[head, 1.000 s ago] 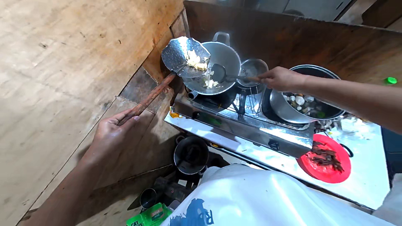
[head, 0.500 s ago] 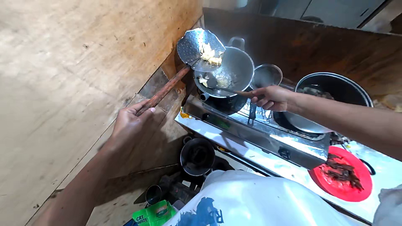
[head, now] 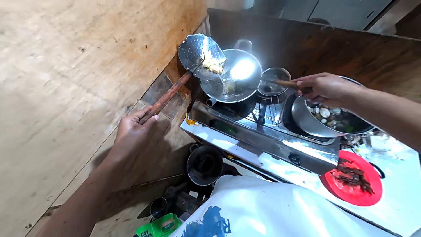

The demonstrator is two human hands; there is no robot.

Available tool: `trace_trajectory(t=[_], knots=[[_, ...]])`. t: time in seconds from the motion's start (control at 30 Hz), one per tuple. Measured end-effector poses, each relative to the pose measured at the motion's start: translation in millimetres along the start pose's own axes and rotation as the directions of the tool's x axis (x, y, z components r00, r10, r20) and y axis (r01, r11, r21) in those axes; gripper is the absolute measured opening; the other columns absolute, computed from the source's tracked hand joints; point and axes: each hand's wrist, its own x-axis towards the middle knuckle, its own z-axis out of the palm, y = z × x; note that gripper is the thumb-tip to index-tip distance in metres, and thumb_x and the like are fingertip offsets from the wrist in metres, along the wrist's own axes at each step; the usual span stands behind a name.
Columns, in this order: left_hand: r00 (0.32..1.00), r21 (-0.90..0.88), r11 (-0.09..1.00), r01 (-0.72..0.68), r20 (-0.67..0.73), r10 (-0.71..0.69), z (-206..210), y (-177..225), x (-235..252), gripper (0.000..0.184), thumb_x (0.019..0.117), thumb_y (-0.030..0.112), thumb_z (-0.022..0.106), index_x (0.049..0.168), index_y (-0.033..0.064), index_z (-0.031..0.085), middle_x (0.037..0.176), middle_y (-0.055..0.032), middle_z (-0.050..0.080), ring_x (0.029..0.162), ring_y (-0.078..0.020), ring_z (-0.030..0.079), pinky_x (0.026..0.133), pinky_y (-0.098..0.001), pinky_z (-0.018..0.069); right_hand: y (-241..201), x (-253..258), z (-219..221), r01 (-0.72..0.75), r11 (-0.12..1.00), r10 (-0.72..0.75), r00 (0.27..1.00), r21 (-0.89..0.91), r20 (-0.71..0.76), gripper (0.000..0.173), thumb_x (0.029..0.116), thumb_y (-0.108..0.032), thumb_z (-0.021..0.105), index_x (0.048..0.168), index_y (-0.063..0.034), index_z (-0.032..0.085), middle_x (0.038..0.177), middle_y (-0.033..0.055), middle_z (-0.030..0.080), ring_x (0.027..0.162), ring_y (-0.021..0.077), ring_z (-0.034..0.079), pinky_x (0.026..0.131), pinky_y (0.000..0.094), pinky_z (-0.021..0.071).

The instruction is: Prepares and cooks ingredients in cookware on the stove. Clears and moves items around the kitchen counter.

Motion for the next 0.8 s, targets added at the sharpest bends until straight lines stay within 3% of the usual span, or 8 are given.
trace_trajectory(t=[0.2,0.3,0.37,0.47,0.53,0.63,0.77,0.8], knots=[[0.999,-0.026,0.999,-0.029,0.046,0.030,26.9,-1.1,5.2,0.036,0.1005,0.011,0.064,0.135,0.0022,0.062,0.113,-0.0140,0.071,0.094,-0.0112,0.067,0.088,-0.0349,0.0533,-2.3,-13.9,10.3,0.301,0.904,-0.334,0.940,-0.304,-0.063,0.036,0.1110,-0.017,0.042,0.141,-0.0069,0.059,0.081,0.0044,0.058,0.058,0.0092,0.046,0.053,0.0262,0.0397],[0.996,-0.122,0.993,0.004,0.090,0.007,47.2,0.3,5.8,0.036,0.1012,0.010,0.063,0.136,0.0012,0.061,0.114,-0.0135,0.071,0.092,-0.0091,0.067,0.086,-0.0316,0.0538,5.2,-15.9,29.2,0.424,0.594,-0.553,0.833,-0.684,0.036,0.043,0.1080,-0.011,0.046,0.150,-0.0057,0.051,0.105,0.0278,0.068,0.090,0.0430,0.067,0.080,0.0596,0.0524],[0.996,-0.196,0.980,0.027,0.087,-0.010,65.3,11.6,-0.4,0.036,0.1003,0.006,0.062,0.135,-0.0020,0.060,0.110,-0.0117,0.070,0.085,-0.0030,0.063,0.080,-0.0232,0.0518,14.9,-18.4,51.3,0.385,0.455,-0.595,0.802,-0.803,0.047,0.053,0.1040,-0.005,0.049,0.156,-0.0122,0.044,0.114,0.0321,0.062,0.089,0.0499,0.066,0.075,0.0629,0.0532],[0.999,-0.319,0.948,0.009,0.045,0.005,102.2,19.9,-15.4,0.035,0.0998,0.003,0.058,0.132,-0.0095,0.057,0.107,-0.0111,0.068,0.082,0.0017,0.059,0.075,-0.0167,0.0495,33.1,-19.4,86.0,0.370,0.370,-0.650,0.759,-0.852,0.048,0.063,0.0973,0.003,0.057,0.157,-0.0057,0.039,0.114,0.0331,0.056,0.080,0.0471,0.066,0.066,0.0556,0.0564],[0.997,-0.403,0.912,0.073,0.044,-0.061,128.4,30.6,-28.5,0.032,0.1014,0.005,0.056,0.129,-0.0108,0.057,0.109,-0.0109,0.067,0.085,0.0001,0.060,0.078,-0.0177,0.0500,41.7,-19.1,110.1,0.346,0.371,-0.646,0.763,-0.862,0.028,0.064,0.0950,0.006,0.059,0.155,-0.0017,0.040,0.115,0.0344,0.055,0.086,0.0480,0.065,0.069,0.0536,0.0563],[0.982,-0.505,0.844,0.183,0.059,-0.178,169.4,52.8,-47.3,0.030,0.1044,0.010,0.052,0.129,-0.0076,0.056,0.093,-0.0043,0.061,0.070,-0.0014,0.052,0.063,-0.0186,0.0441,51.4,-19.5,143.4,0.319,0.471,-0.596,0.802,-0.822,-0.030,0.067,0.0923,0.008,0.061,0.156,-0.0022,0.040,0.120,0.0351,0.055,0.095,0.0490,0.064,0.074,0.0521,0.0559],[0.984,-0.627,0.763,0.158,0.036,-0.174,214.0,72.2,-57.8,0.033,0.1051,0.006,0.049,0.133,-0.0109,0.050,0.087,-0.0035,0.055,0.061,-0.0017,0.045,0.056,-0.0185,0.0402,47.1,-28.7,162.2,0.314,0.823,-0.352,0.936,-0.474,0.010,0.078,0.0989,-0.007,0.057,0.163,-0.0014,0.013,0.135,0.0290,0.049,0.107,0.0390,0.065,0.091,0.0490,0.0554],[0.986,-0.633,0.761,0.143,0.021,-0.168,221.4,75.5,-58.0,0.033,0.1051,0.007,0.048,0.133,-0.0105,0.050,0.088,-0.0043,0.056,0.062,-0.0022,0.046,0.057,-0.0191,0.0405,46.9,-28.4,165.1,0.314,0.893,-0.317,0.947,-0.322,0.043,0.078,0.0991,-0.011,0.059,0.162,0.0007,0.014,0.135,0.0282,0.051,0.107,0.0377,0.065,0.093,0.0499,0.0542]])
